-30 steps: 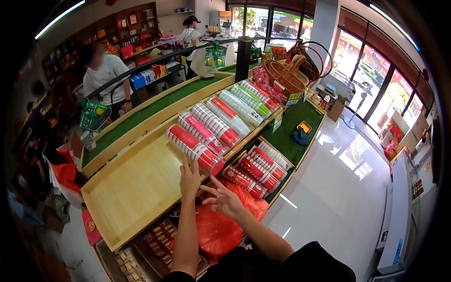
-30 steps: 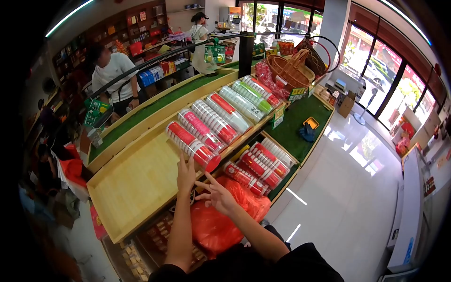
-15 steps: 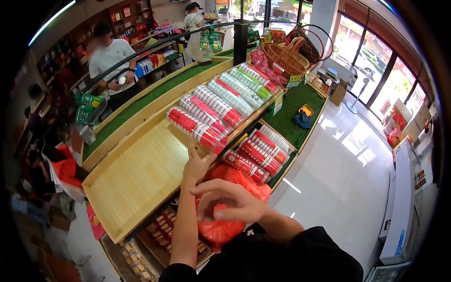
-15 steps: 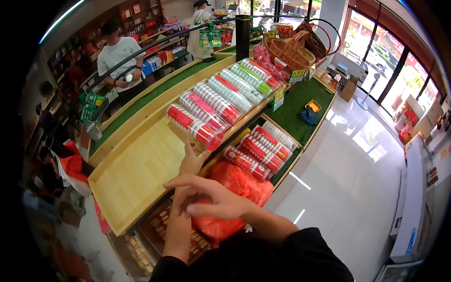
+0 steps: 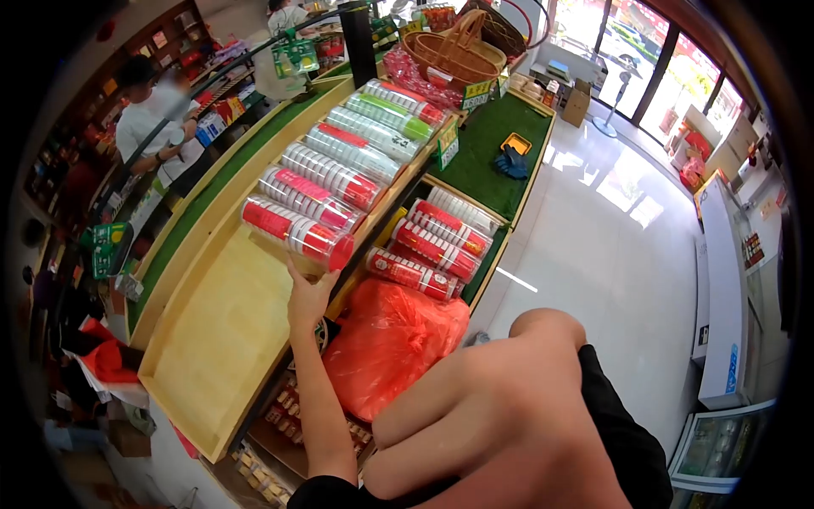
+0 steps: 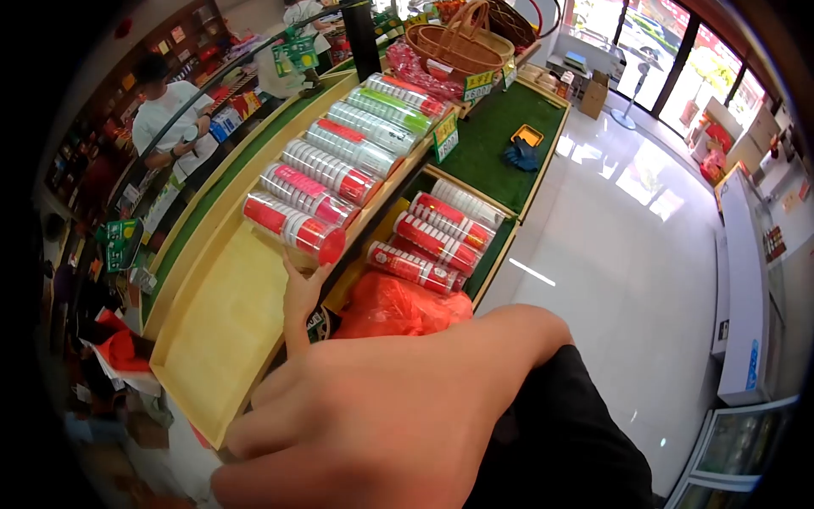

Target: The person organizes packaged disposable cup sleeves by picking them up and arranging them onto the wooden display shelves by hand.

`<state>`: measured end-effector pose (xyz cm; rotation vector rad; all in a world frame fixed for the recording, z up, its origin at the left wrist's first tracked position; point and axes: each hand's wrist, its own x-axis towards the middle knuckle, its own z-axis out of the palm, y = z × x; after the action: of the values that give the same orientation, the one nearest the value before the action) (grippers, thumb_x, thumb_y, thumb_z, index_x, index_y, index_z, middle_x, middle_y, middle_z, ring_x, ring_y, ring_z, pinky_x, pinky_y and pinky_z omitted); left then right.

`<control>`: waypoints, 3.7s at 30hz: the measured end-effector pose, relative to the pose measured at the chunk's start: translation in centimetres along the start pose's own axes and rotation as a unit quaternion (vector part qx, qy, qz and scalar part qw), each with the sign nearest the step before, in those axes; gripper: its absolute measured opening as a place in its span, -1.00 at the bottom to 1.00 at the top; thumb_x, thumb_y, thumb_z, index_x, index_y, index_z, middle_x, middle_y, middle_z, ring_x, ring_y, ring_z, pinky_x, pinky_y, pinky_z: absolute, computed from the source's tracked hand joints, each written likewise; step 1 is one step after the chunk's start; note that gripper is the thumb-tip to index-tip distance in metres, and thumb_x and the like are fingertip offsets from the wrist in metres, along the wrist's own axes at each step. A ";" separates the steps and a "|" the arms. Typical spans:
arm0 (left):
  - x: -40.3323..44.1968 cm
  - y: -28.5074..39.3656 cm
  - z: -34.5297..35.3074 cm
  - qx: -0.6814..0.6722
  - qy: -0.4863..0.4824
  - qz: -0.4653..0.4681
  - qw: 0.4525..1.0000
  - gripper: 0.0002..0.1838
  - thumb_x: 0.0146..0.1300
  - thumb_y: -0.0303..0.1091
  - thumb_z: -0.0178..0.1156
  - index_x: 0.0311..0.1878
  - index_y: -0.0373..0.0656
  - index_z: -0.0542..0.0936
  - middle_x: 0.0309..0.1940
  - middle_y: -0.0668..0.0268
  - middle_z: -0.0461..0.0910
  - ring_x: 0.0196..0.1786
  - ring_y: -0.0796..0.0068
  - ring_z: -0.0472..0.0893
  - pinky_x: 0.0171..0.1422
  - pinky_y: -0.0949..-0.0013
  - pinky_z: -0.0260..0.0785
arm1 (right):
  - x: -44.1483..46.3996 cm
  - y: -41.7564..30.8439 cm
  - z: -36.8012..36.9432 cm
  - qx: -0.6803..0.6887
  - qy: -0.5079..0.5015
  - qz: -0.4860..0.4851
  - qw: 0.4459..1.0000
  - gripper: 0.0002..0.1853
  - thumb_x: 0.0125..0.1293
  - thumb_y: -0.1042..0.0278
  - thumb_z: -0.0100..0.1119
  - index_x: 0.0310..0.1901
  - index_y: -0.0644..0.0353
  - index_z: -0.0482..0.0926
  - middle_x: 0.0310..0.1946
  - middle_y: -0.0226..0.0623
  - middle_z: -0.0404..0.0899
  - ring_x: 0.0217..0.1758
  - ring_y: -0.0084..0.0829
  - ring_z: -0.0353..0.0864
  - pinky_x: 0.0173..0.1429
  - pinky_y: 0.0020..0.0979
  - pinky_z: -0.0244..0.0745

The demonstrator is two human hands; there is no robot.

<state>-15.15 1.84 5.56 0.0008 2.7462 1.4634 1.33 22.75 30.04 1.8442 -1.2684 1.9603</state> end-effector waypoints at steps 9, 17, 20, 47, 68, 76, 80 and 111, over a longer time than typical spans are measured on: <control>0.5 -1.8 1.2 0.198 0.109 -0.043 0.973 -0.11 0.27 0.17 0.15 0.50 -0.10 0.06 -0.02 -0.14 0.61 0.06 -0.22 0.56 0.14 -0.04 0.36 | -5.3 -7.9 -6.3 -0.116 0.045 0.036 0.992 -0.81 0.19 0.52 0.21 -0.15 0.34 0.63 -0.31 -0.07 0.68 -0.40 -0.26 0.65 -0.37 -0.31 0.52; 0.5 -1.4 1.7 0.178 0.140 -0.043 0.973 -0.19 0.23 0.06 0.24 0.44 -0.12 0.22 -0.14 0.00 0.64 -0.07 0.02 0.63 0.04 0.12 0.41 | -14.1 -19.4 -14.1 -0.257 0.117 0.083 0.956 -0.75 0.19 0.52 0.21 -0.09 0.34 0.64 -0.29 -0.11 0.69 -0.37 -0.32 0.65 -0.33 -0.37 0.53; 1.9 -3.9 1.9 0.197 0.174 -0.037 0.964 -0.34 0.29 0.04 0.16 0.33 -0.17 0.37 -0.14 0.02 0.64 -0.09 0.01 0.61 0.08 0.10 0.40 | -24.4 -20.7 -16.7 -0.144 0.347 0.204 0.904 -0.70 0.25 0.49 0.17 0.01 0.34 0.57 -0.30 -0.13 0.68 -0.34 -0.40 0.64 -0.25 -0.41 0.53; 3.8 -6.7 10.4 0.457 0.540 -0.058 0.704 -0.63 0.17 -0.19 0.07 -0.22 -0.40 0.53 -0.28 -0.12 0.56 -0.20 -0.21 0.50 -0.04 -0.19 0.29 | -48.3 -8.7 -28.3 0.153 0.813 0.124 0.548 -0.83 0.32 0.34 0.03 -0.08 0.12 0.43 -0.50 -0.36 0.34 -0.46 -0.46 0.23 -0.33 -0.41 0.17; 3.3 -6.9 11.3 0.315 0.605 0.025 0.731 -0.59 0.23 -0.14 0.12 -0.05 -0.29 0.64 -0.24 0.04 0.64 -0.16 0.02 0.50 0.11 0.06 0.23 | -49.4 9.1 -28.0 -0.189 0.206 0.773 0.570 -0.21 0.09 0.35 0.43 0.32 0.25 0.20 0.03 -0.06 0.44 0.07 -0.21 0.54 0.16 -0.29 0.48; 3.6 -3.8 12.6 0.291 0.644 0.017 0.708 -0.73 0.22 -0.43 0.20 -0.02 -0.25 0.66 -0.18 0.14 0.64 -0.13 0.17 0.57 0.15 0.12 0.36 | -49.2 13.7 -29.1 -0.292 0.109 0.688 0.655 0.05 0.02 0.21 0.50 0.43 0.29 0.00 0.29 0.24 0.21 0.40 0.19 0.18 0.42 0.00 0.22; 2.2 -1.1 14.4 -0.045 0.696 0.017 0.717 -0.69 0.20 -0.67 -0.01 -0.06 -0.32 0.65 -0.15 0.21 0.61 -0.03 0.39 0.60 0.03 0.36 0.56 | -51.4 13.6 -29.2 -0.308 0.069 0.708 0.632 0.06 0.08 0.25 0.48 0.46 0.27 -0.09 0.34 0.23 0.17 0.45 0.08 0.18 0.47 -0.11 0.17; 18.5 3.4 35.9 0.230 0.008 -0.092 0.969 -0.37 0.23 -0.04 0.10 0.28 -0.25 0.41 0.33 -0.03 0.37 0.34 -0.11 0.37 0.43 0.01 0.17 | -51.9 11.1 -27.9 0.334 0.540 0.613 0.470 -0.18 0.44 -0.42 -0.37 0.51 0.00 -0.01 0.43 -0.02 0.18 0.45 0.03 0.22 0.50 0.07 0.02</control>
<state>-32.69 33.79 -12.11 -0.2480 2.9317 0.7645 -14.75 55.85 -17.31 -1.2126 -1.2835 3.4061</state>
